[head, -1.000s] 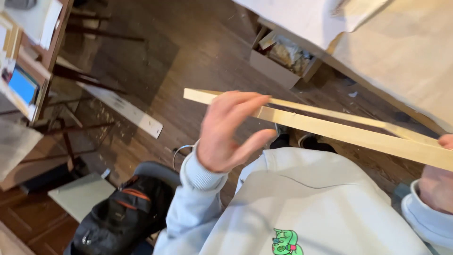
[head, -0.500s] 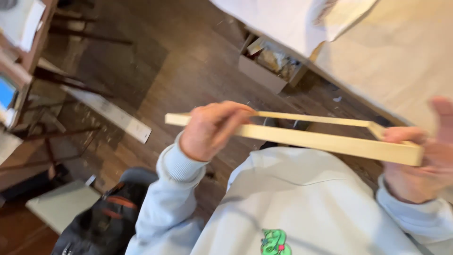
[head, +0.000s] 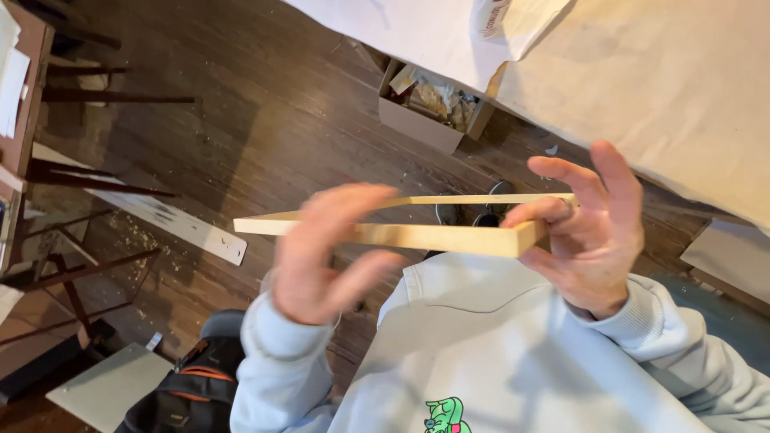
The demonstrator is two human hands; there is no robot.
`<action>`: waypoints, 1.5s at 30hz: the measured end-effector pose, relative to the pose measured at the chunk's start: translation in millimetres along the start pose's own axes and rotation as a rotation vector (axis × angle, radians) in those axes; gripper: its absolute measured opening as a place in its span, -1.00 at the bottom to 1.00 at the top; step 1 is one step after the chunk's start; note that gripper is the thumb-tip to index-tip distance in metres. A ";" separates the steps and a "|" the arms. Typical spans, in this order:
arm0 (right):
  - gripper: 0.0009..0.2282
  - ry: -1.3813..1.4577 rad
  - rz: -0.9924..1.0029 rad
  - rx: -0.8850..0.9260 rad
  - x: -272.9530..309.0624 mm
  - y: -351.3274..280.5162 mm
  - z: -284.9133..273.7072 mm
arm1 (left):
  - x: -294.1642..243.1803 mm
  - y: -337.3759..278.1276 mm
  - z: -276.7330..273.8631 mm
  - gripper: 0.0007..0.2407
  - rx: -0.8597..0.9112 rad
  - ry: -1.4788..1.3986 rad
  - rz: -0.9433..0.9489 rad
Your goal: The person holds a wooden picture frame, checks its mitered corners, applies wood glue to a corner joint from a bottle, presses the frame pieces together to seat the joint, rubs glue off their hands, and sands the frame edge with a sanding block.
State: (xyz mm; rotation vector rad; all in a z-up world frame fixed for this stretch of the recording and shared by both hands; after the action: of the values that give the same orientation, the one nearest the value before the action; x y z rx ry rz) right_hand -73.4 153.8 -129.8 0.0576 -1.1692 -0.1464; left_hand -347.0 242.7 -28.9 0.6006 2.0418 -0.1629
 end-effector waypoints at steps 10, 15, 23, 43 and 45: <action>-0.14 0.915 0.749 -0.055 -188.7 137.4 -23.3 | 71.0 -10.2 56.9 -0.70 0.070 0.359 0.142; -0.10 1.066 0.759 -0.407 -291.5 194.5 -47.3 | 80.1 -23.7 57.6 -0.67 0.021 0.508 0.185; -0.49 -0.664 -0.342 -0.357 -115.6 213.8 -71.8 | 83.2 -45.8 36.4 -0.72 -0.010 0.618 -0.089; -0.50 -0.500 -0.230 -0.145 -126.7 294.2 -117.7 | 91.7 -27.8 55.8 -0.71 0.014 0.574 -0.141; -0.59 -0.512 -0.202 -0.085 -129.3 292.4 -116.3 | 93.1 -27.5 56.9 -0.72 0.028 0.576 -0.135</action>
State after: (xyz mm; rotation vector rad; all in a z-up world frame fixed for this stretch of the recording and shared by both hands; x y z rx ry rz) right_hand 8.9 458.0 -257.8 0.0655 -1.6655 -0.4066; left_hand -354.4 231.3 -140.6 0.5698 2.6435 -0.1038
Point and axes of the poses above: each hand's wrist, its own y-axis towards the middle knuckle, its own z-axis out of the palm, x = y × z, the point moved 6 cm from there along y, towards the middle knuckle
